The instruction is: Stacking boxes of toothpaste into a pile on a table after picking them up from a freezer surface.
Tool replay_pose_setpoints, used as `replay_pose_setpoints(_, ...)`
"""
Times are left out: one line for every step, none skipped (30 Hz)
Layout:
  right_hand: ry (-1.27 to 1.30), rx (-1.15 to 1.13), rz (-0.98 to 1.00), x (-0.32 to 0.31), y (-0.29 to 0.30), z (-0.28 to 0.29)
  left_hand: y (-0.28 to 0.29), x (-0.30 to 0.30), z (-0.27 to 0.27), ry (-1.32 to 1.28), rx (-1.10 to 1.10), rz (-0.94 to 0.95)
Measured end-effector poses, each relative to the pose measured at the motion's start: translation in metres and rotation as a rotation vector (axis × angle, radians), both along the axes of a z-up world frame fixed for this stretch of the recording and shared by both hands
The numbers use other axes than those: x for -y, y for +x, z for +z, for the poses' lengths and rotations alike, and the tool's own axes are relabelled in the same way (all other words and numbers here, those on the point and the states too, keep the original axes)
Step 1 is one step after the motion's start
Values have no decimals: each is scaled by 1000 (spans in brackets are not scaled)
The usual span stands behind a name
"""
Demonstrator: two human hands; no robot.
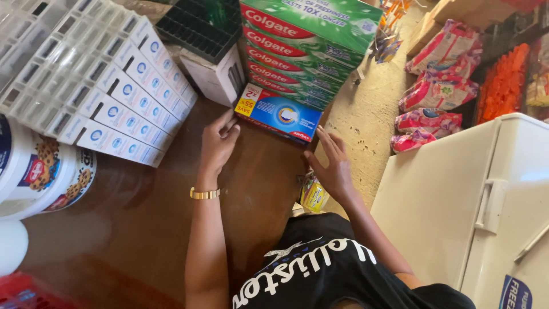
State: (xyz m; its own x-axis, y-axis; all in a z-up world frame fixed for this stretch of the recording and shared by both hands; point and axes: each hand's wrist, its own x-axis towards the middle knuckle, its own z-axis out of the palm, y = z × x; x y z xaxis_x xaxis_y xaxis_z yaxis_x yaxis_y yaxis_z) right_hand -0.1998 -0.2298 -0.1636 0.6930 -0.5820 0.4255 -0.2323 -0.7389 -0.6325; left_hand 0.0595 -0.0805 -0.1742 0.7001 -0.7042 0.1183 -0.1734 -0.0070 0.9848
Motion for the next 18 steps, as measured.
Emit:
replay_pose_setpoints(1, 2, -11, -1, -4, -2, 5, 0, -9, 1, 2, -11)
replay_pose_setpoints(1, 4, -13, -2, -9, -3, 9, 0, -18, -43, -8, -3)
replay_pose_setpoints(1, 6, -15, -3, -14, -5, 14, 0, -28, -86, -19, 5)
replay_pose_setpoints(0, 5, -27, -3, -22, -7, 12, -1, -20, -87, -21, -7)
replay_pose_setpoints(0, -16, -52, -4, -29, -9, 10, -2, -12, -43, 6, 36)
replay_pose_setpoints(0, -38, -78, -4, -38, -11, 8, -3, -5, -1, 32, 79)
replay_pose_setpoints(-1, -40, -91, -5, -46, -14, 7, -3, -5, -2, 30, 66)
replay_pose_setpoints(9, -49, -111, -6, -54, -17, 7, -3, -4, 13, 49, 73)
replay_pose_setpoints(19, -58, -131, -8, -63, -20, 6, -3, -3, 27, 67, 81)
replay_pose_setpoints(20, -59, -145, -11, -71, -22, 5, -2, -2, 27, 67, 67)
replay_pose_setpoints(33, -77, -168, -14, -78, -24, 4, -1, 0, 41, 82, 65)
replay_pose_setpoints(48, -95, -191, -19, -85, -26, 3, -1, 1, 57, 97, 63)
replay_pose_setpoints(51, -95, -203, -22, -92, -29, 3, -1, 2, 59, 97, 51)
replay_pose_setpoints(57, -107, -215, -26, -99, -32, 2, -1, 3, 131, 111, 83)
replay_pose_setpoints(63, -119, -227, -31, -107, -35, 1, -2, 4, 204, 126, 116)
replay_pose_setpoints(67, -117, -242, -35, -113, -35, 4, -2, -1, 206, 130, 101)
replay_pose_setpoints(68, -129, -233, -39, -120, -34, 7, -2, -5, 201, 164, 98)
replay_pose_setpoints(69, -141, -224, -42, -126, -33, 11, -1, -9, 194, 198, 94)
